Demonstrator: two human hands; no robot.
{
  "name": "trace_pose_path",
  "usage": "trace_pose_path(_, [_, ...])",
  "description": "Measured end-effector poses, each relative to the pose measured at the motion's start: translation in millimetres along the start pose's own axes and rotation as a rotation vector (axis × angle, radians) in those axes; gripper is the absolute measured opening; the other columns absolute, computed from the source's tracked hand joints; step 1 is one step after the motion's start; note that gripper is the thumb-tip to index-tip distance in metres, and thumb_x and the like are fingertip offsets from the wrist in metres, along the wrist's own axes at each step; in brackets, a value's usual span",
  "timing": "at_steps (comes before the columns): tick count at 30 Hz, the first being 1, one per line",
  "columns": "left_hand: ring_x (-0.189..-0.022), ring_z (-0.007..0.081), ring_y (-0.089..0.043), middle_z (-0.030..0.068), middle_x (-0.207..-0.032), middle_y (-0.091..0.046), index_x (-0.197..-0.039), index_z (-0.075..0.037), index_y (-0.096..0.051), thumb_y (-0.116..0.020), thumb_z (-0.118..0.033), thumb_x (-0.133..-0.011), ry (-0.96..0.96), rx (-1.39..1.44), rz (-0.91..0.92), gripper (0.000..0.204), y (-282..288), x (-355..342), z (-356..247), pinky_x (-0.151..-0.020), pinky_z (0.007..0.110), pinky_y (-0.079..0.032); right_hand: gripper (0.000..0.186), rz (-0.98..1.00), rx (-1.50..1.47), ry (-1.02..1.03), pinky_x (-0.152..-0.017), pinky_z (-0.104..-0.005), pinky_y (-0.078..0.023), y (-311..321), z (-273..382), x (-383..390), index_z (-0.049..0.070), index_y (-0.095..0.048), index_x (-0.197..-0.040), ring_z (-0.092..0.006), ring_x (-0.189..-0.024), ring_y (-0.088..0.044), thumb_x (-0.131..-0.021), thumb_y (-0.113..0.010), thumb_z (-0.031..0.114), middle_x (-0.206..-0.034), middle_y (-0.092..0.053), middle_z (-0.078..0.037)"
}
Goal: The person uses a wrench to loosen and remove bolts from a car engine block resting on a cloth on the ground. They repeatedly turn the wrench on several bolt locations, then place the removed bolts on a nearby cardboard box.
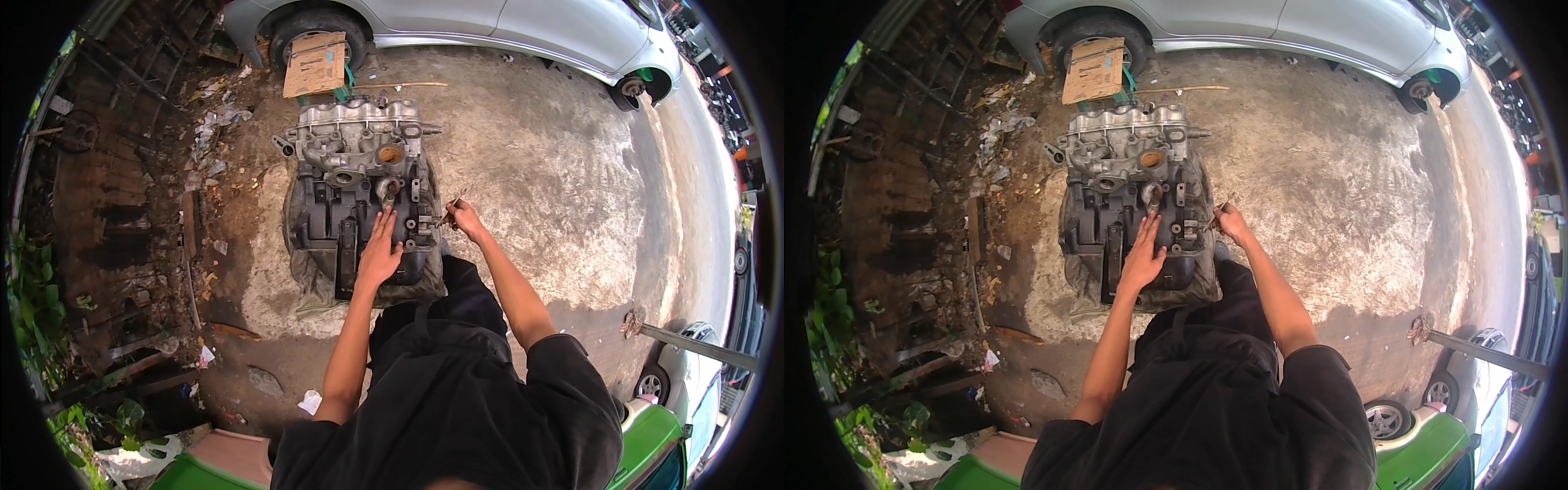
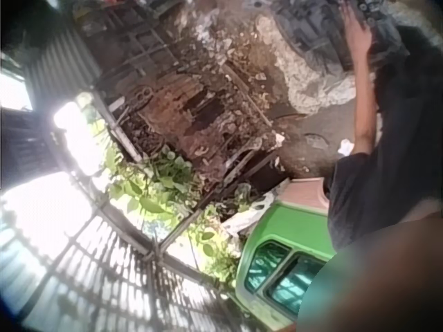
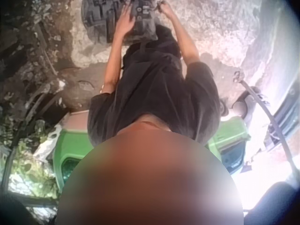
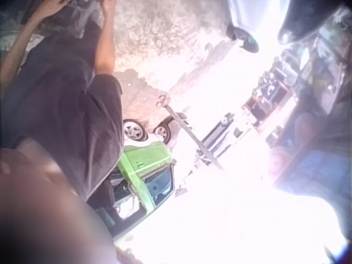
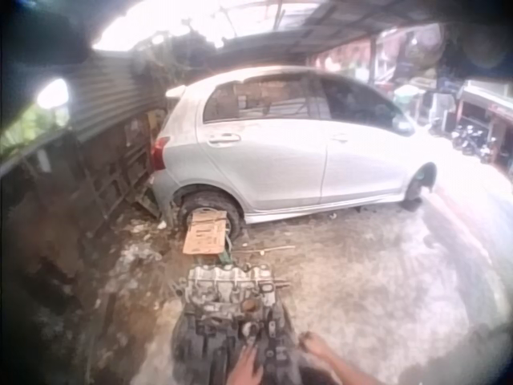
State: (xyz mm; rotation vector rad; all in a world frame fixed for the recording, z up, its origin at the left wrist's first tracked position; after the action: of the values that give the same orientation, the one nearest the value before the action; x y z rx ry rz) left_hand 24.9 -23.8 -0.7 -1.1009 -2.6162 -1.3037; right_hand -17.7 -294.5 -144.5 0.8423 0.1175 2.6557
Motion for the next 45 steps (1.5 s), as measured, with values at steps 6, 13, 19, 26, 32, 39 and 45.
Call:
trace_pose_path(6, [-0.159,0.0192,-0.017,-0.0046,-0.173,-0.016,-0.165,-0.020,-0.025,-0.059,-0.013,-0.097,-0.024,-0.057,-0.031,0.076,-2.7,-0.4,2.7,-0.120,0.040,-0.041,0.026,0.145,-0.069,-0.080,-0.055,-0.0328,-0.045,-0.9,17.5,-9.8,-0.002,-0.058,-0.106,-0.0168,-0.061,-0.056,-0.106,-0.056,0.024,-0.076,-0.063,-0.009])
trace_pose_path(13, [-0.159,0.0209,-0.015,-0.0045,-0.174,-0.015,-0.165,-0.021,-0.024,-0.059,-0.011,-0.097,-0.019,-0.039,-0.022,0.077,-1.7,-1.0,1.5,-0.120,0.041,-0.042,0.023,0.143,-0.020,-0.140,-0.051,-0.0322,-0.040,-3.9,35.0,-15.6,-0.002,-0.059,-0.110,-0.0150,-0.057,-0.049,-0.101,-0.057,0.019,-0.074,-0.058,-0.006])
trace_pose_path(19, [-0.159,0.0207,-0.016,-0.0038,-0.173,-0.016,-0.165,-0.020,-0.024,-0.059,-0.011,-0.097,-0.022,-0.055,-0.034,0.077,0.6,0.2,-1.8,-0.120,0.041,-0.041,0.023,0.097,0.162,-0.097,-0.049,-0.0338,-0.040,-17.4,38.3,-33.1,-0.001,-0.062,-0.099,-0.0156,-0.055,-0.051,-0.096,-0.062,0.022,-0.068,-0.056,-0.006])
trace_pose_path(26, [-0.159,0.0218,-0.017,-0.0028,-0.173,-0.018,-0.165,-0.020,-0.025,-0.059,-0.011,-0.095,-0.041,-0.036,-0.054,0.078,-1.4,0.1,0.8,-0.120,0.040,-0.041,0.053,0.053,0.415,-0.080,-0.093,-0.0468,-0.053,-30.1,36.9,-44.6,-0.011,-0.065,-0.117,-0.0438,-0.108,-0.068,-0.088,-0.065,0.034,-0.111,-0.071,-0.032])
trace_pose_path(32, [-0.159,0.0214,-0.018,-0.0035,-0.173,-0.018,-0.165,-0.021,-0.026,-0.059,-0.011,-0.096,-0.051,-0.046,-0.062,0.077,-4.5,-1.6,5.5,-0.118,0.041,-0.043,0.052,-0.030,0.432,0.031,-0.097,-0.0499,-0.052,-29.2,56.5,-4.7,-0.009,-0.063,-0.119,-0.0501,-0.114,-0.063,-0.092,-0.064,0.036,-0.116,-0.067,-0.036])
trace_pose_path(39, [-0.159,0.0202,-0.018,-0.0035,-0.173,-0.017,-0.164,-0.017,-0.026,-0.058,-0.010,-0.097,-0.016,-0.078,-0.024,0.075,-1.1,-1.3,0.4,-0.115,0.037,-0.047,0.034,-0.133,0.458,0.420,-0.092,-0.0548,-0.051,-55.8,40.3,99.4,-0.003,-0.058,-0.121,-0.0513,-0.106,-0.061,-0.102,-0.058,0.026,-0.117,-0.062,-0.028])
trace_pose_path(45, [-0.159,0.0193,-0.018,-0.0044,-0.173,-0.016,-0.165,-0.019,-0.026,-0.059,-0.010,-0.098,-0.017,-0.102,-0.025,0.075,-1.2,-1.3,0.7,-0.113,0.038,-0.049,0.023,-0.218,0.499,0.639,-0.094,-0.0511,-0.049,-59.6,-0.8,124.1,0.003,-0.056,-0.123,-0.0450,-0.109,-0.059,-0.105,-0.054,0.018,-0.117,-0.057,-0.023])
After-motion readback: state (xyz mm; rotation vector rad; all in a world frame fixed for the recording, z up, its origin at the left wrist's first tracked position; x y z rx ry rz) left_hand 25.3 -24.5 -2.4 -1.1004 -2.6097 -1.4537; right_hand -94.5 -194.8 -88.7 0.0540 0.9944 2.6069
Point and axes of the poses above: each hand's wrist, its own x-axis away from the middle knuckle, its own y-axis out of the back of the hand, z = x × y, the point moved 1 cm from there along -x, towards the middle knuckle
